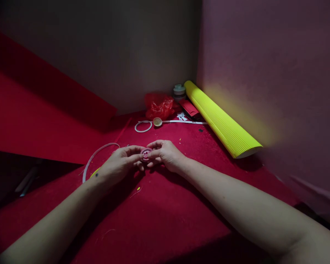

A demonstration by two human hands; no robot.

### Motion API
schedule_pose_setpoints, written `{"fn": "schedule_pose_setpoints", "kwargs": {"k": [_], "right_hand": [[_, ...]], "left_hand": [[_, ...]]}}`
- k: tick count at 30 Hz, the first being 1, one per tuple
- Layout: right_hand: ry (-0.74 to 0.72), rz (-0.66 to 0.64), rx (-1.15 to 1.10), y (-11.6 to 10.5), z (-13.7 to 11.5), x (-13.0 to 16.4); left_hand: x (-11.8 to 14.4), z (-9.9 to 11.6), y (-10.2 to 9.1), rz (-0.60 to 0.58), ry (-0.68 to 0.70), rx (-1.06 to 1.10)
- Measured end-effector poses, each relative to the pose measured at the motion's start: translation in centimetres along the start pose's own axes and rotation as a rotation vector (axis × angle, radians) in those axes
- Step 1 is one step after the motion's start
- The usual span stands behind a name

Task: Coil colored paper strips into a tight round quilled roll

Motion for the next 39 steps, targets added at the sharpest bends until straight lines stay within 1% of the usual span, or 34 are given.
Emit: {"fn": "schedule_pose_setpoints", "kwargs": {"k": [3, 7, 10, 14, 19, 23, 27, 30, 33, 36, 39], "right_hand": [[-0.018, -0.012, 0.009, -0.1, 0.1, -0.1], [-0.063, 0.020, -0.021, -0.1, 0.2, -0.3], [-0.082, 0.035, -0.050, -0.2, 0.3, -0.3], [-0.101, 0.035, -0.034, -0.3, 0.4, -0.5], [-0.125, -0.019, 0.019, -0.3, 0.1, -0.5], [-0.139, -0.040, 0.089, -0.5, -0.1, -0.4], [-0.165, -0.041, 0.168, -0.5, -0.2, -0.3], [-0.182, -0.036, 0.191, -0.4, -0.2, -0.3], [-0.161, -0.033, 0.206, -0.3, -0.1, -0.3], [-0.112, -0.032, 0.214, -0.4, 0.0, -0.3], [-0.077, -0.043, 0.224, -0.4, -0.1, -0.3]], "left_hand": [[-0.2, -0.2, -0.1, 0.013, -0.032, 0.057], [-0.3, -0.3, -0.2, 0.049, -0.017, 0.142], [-0.3, -0.4, -0.2, 0.032, -0.018, 0.174], [-0.3, -0.4, -0.4, 0.012, -0.015, 0.191], [-0.3, -0.5, -0.3, -0.006, -0.001, 0.130], [-0.1, -0.4, 0.1, 0.043, 0.029, 0.098], [0.1, -0.3, 0.4, 0.114, 0.020, 0.071], [0.1, -0.3, 0.4, 0.101, 0.011, 0.059], [0.1, -0.1, 0.2, 0.077, 0.009, 0.004], [0.3, 0.5, 0.1, 0.098, -0.003, -0.093], [0.5, 1.0, 0.2, 0.091, -0.009, -0.155]]}}
Point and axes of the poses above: each hand's wrist, its own x-axis away from the middle knuckle, its own y-axis out of the palm, z = x × y, the point moved 2 cm from there along -x, towards the middle knuckle, and after that the axes turned 4 degrees about y, right-handed, at the moved point
